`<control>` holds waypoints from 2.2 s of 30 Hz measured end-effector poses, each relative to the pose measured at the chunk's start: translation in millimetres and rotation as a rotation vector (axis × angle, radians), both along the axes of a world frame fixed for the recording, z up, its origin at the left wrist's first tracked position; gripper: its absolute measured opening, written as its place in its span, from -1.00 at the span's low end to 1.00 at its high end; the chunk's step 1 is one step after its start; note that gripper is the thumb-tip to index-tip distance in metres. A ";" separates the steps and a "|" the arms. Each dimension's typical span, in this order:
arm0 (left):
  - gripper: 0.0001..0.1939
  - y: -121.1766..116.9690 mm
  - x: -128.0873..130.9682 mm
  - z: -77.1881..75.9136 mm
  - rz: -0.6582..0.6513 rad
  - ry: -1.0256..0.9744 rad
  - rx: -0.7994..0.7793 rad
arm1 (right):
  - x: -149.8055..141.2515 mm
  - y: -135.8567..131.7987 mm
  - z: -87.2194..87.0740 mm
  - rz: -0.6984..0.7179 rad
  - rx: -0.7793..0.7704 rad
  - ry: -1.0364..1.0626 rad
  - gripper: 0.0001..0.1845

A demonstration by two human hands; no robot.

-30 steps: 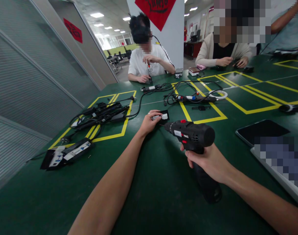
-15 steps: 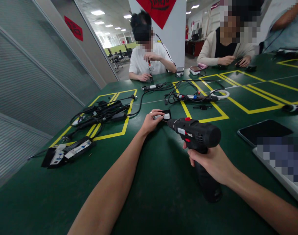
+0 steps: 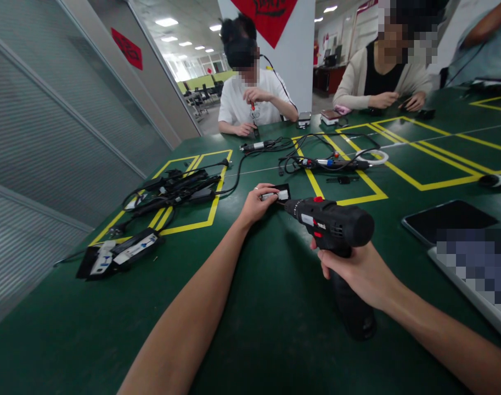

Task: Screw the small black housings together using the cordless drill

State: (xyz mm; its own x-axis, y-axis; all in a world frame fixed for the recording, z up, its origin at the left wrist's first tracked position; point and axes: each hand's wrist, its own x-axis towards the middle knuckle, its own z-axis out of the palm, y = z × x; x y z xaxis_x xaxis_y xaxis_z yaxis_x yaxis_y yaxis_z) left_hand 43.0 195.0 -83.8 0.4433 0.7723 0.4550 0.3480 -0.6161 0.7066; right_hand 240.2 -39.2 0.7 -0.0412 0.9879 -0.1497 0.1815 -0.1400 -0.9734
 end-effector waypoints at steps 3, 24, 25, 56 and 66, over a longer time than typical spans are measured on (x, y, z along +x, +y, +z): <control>-0.75 -0.3 -0.1 0.2 0.002 0.002 0.002 | 0.9 1.0 -1.1 0.006 0.009 0.012 -0.87; -0.74 0.6 -0.5 -0.6 0.004 0.015 0.006 | -0.1 0.7 -2.6 0.002 0.051 0.049 -0.87; -0.74 0.5 -0.4 -0.5 0.006 0.014 0.005 | 0.2 0.7 -2.6 0.009 0.053 0.051 -0.88; -0.72 1.4 -1.4 0.2 0.011 0.016 -0.021 | -0.8 0.6 0.9 0.004 0.010 0.026 -0.87; -0.72 2.4 -1.5 -0.2 0.008 0.021 -0.013 | -0.7 1.5 0.8 0.000 0.024 0.027 -0.88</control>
